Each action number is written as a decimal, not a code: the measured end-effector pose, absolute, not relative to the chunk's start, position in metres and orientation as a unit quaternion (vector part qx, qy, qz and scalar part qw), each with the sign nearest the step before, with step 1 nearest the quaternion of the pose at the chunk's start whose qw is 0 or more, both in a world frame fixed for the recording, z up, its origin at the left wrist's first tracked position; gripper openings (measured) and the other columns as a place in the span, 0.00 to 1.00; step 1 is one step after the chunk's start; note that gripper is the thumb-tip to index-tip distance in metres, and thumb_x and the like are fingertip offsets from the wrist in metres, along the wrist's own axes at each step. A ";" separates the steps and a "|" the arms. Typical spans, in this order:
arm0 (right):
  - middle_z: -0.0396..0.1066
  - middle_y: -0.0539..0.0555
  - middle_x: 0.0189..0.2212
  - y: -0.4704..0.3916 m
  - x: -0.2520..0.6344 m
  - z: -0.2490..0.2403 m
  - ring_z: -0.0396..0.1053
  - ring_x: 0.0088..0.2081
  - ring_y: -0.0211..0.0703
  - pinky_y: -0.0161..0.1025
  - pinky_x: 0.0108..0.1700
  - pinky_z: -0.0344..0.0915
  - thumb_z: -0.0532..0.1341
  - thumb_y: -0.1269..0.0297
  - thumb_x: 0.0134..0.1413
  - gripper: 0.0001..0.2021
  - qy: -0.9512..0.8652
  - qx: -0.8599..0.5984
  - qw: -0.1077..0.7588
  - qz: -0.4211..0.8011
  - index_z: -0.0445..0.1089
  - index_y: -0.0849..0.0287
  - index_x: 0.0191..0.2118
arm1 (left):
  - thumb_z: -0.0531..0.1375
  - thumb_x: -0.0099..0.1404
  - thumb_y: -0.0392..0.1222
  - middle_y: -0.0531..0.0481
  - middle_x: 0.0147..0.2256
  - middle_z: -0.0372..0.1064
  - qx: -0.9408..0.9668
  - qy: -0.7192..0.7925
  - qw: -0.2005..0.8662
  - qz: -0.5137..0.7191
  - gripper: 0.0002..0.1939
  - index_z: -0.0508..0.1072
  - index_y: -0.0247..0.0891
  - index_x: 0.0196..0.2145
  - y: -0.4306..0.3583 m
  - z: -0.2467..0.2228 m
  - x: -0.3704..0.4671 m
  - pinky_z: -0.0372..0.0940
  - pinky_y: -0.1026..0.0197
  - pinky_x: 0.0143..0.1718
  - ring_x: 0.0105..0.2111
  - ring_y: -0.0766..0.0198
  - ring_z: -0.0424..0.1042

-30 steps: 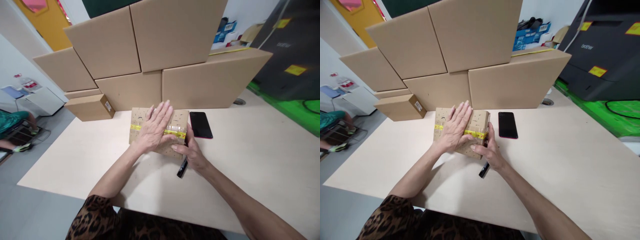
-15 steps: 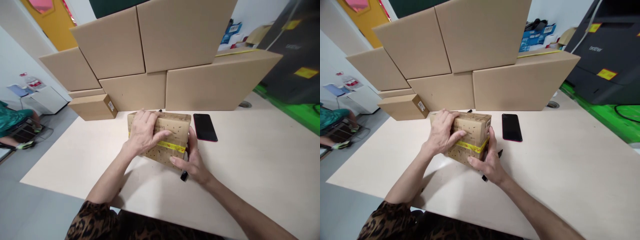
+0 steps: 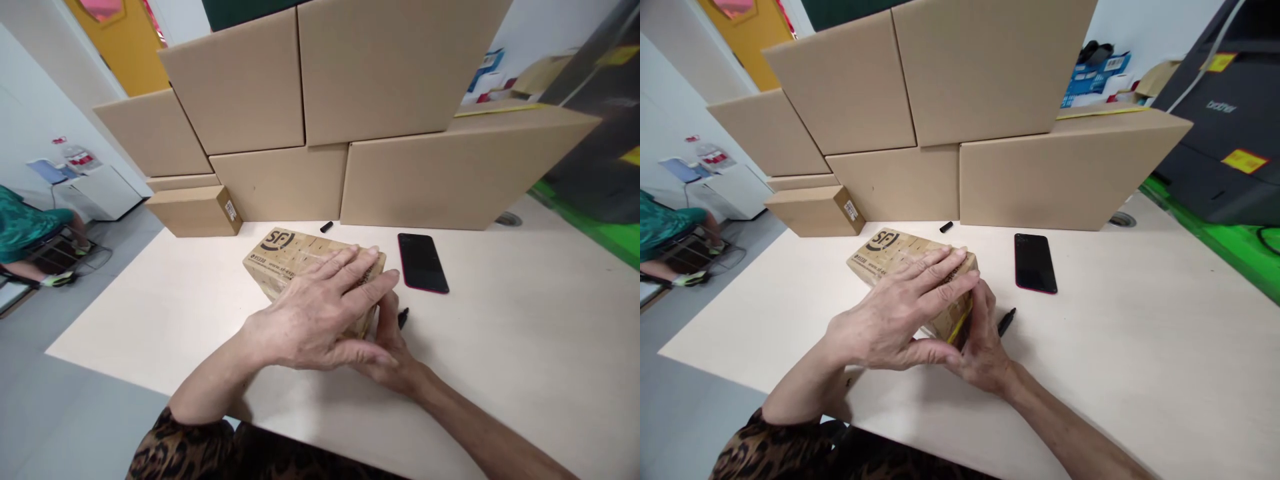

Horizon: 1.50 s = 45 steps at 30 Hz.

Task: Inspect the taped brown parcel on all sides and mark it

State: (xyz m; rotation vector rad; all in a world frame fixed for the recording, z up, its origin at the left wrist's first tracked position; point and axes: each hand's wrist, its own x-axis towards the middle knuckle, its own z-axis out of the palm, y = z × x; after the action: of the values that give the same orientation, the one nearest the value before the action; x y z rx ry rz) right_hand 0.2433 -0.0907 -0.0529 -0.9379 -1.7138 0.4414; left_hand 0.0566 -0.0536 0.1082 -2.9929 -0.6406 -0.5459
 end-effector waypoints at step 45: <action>0.80 0.55 0.60 -0.054 0.280 0.000 0.78 0.61 0.67 0.66 0.61 0.78 0.78 0.49 0.42 0.37 -0.281 -0.414 0.656 0.565 0.71 0.46 0.59 | 0.75 0.55 0.62 0.32 0.58 0.80 -0.548 -0.358 -0.633 -0.414 0.44 0.75 0.34 0.61 0.034 0.052 0.044 0.76 0.40 0.57 0.57 0.33 0.80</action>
State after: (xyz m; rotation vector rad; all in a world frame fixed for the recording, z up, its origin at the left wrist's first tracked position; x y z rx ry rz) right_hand 0.2799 -0.0545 0.0004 -0.9375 -0.6374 1.2810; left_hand 0.0444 0.0338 0.0515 -3.1922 -2.0849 -2.4143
